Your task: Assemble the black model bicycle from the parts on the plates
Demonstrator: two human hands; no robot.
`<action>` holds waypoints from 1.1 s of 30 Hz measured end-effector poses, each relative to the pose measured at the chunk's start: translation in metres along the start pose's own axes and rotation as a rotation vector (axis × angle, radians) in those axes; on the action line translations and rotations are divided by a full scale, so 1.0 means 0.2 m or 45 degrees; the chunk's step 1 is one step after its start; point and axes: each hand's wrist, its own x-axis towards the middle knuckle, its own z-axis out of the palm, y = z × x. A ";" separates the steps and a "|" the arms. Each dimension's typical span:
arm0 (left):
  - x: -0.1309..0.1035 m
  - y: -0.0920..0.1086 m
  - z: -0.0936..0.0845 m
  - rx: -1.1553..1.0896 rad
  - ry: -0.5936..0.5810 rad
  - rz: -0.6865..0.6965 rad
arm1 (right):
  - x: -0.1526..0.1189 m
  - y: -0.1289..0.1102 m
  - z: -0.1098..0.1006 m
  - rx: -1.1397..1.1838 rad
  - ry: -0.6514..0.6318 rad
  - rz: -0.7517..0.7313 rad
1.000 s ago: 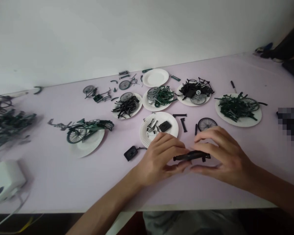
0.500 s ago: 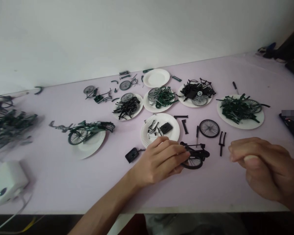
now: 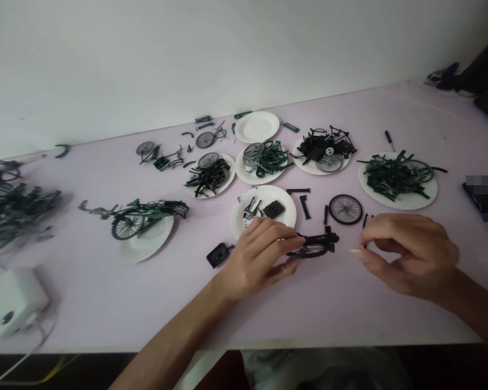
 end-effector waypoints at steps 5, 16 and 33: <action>-0.01 0.00 0.01 -0.093 0.050 -0.178 | 0.01 0.09 0.06 -0.070 -0.259 -0.146; 0.02 0.03 -0.06 -0.173 -0.177 -0.214 | -0.03 0.11 0.08 0.241 -0.433 0.074; -0.02 0.05 -0.07 -0.448 -0.656 -0.521 | 0.02 0.03 0.04 0.489 -0.754 0.751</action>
